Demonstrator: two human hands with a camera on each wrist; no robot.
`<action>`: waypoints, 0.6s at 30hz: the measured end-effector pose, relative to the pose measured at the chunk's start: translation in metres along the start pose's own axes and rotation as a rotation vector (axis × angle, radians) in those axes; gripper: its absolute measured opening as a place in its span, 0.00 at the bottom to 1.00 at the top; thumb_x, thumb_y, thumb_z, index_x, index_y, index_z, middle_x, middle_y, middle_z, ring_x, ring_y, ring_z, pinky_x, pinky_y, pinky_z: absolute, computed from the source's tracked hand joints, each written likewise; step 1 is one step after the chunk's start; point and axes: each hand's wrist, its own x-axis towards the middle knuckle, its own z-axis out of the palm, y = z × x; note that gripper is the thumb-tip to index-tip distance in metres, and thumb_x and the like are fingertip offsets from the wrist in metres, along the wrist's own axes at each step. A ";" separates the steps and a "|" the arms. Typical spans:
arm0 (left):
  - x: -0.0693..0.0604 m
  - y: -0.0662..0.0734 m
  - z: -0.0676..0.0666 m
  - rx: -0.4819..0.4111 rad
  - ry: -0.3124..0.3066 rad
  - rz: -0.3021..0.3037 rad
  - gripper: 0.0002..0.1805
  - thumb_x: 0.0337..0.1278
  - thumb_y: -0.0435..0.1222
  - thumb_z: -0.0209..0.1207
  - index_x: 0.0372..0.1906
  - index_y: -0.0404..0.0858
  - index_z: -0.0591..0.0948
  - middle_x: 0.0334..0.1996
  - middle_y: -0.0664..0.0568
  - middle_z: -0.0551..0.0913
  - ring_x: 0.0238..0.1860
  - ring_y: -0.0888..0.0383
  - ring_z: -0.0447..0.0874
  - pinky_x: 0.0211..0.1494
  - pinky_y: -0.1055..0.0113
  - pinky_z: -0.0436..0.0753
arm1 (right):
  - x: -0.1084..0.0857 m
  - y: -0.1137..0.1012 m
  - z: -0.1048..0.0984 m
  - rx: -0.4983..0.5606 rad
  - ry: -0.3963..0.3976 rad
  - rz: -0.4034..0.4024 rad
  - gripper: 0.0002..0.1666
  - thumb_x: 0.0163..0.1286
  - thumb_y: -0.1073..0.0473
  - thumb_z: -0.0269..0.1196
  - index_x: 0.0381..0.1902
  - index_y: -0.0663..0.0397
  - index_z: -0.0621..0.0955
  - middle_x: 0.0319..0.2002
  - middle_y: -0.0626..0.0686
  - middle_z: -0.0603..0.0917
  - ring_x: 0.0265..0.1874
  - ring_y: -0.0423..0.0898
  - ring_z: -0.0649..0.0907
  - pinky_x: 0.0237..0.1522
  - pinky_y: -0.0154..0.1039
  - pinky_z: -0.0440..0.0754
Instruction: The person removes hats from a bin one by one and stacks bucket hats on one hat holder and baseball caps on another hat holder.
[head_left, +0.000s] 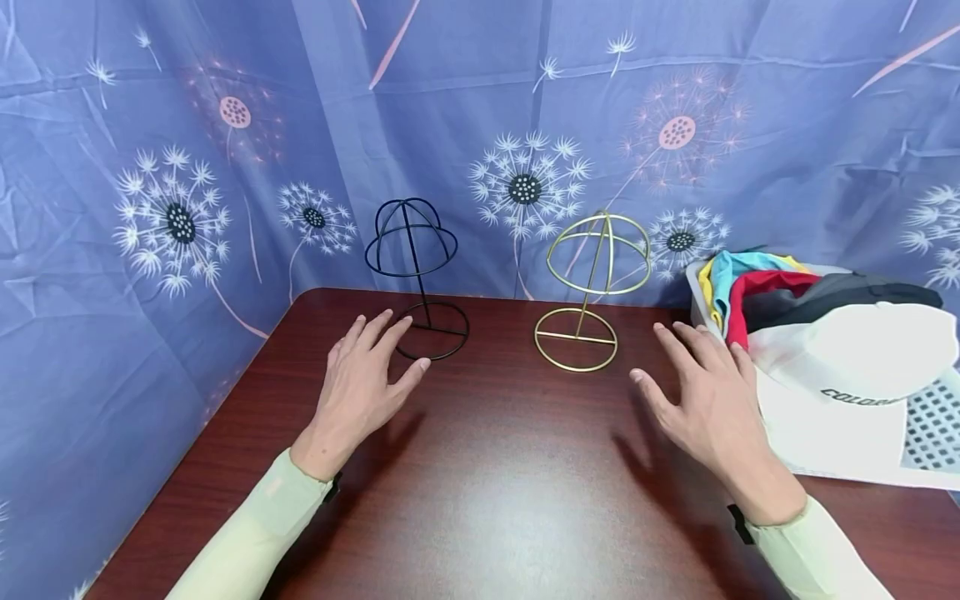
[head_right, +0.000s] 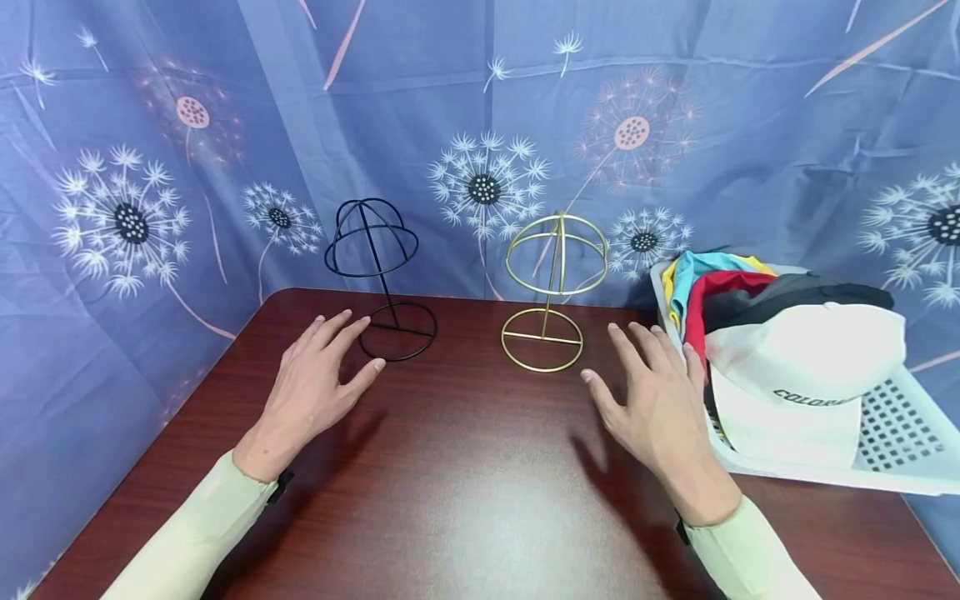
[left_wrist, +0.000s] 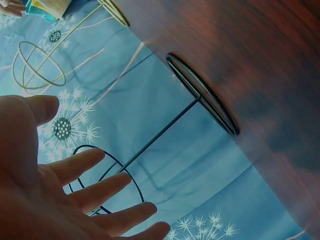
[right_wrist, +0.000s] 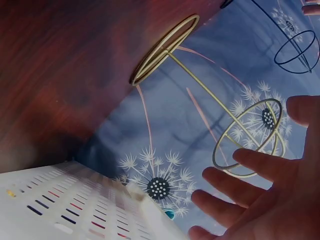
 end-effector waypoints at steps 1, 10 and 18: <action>0.000 0.000 0.000 -0.004 0.004 0.003 0.38 0.69 0.57 0.64 0.78 0.46 0.73 0.78 0.42 0.69 0.80 0.33 0.59 0.75 0.29 0.62 | 0.000 0.000 0.000 0.006 0.000 -0.008 0.42 0.65 0.44 0.71 0.73 0.56 0.76 0.67 0.67 0.77 0.69 0.67 0.72 0.69 0.74 0.58; -0.001 0.001 0.001 -0.033 0.029 0.030 0.36 0.68 0.55 0.67 0.75 0.44 0.76 0.75 0.42 0.73 0.73 0.37 0.71 0.68 0.32 0.73 | 0.001 -0.001 0.000 0.048 -0.003 -0.072 0.41 0.63 0.46 0.73 0.70 0.60 0.79 0.62 0.67 0.80 0.64 0.67 0.76 0.64 0.68 0.67; -0.001 0.001 0.002 -0.041 0.029 0.033 0.35 0.68 0.54 0.67 0.74 0.44 0.77 0.72 0.42 0.76 0.69 0.37 0.75 0.65 0.34 0.75 | 0.001 0.000 0.000 0.049 0.008 -0.090 0.40 0.62 0.47 0.73 0.68 0.62 0.80 0.59 0.68 0.81 0.60 0.68 0.78 0.62 0.67 0.70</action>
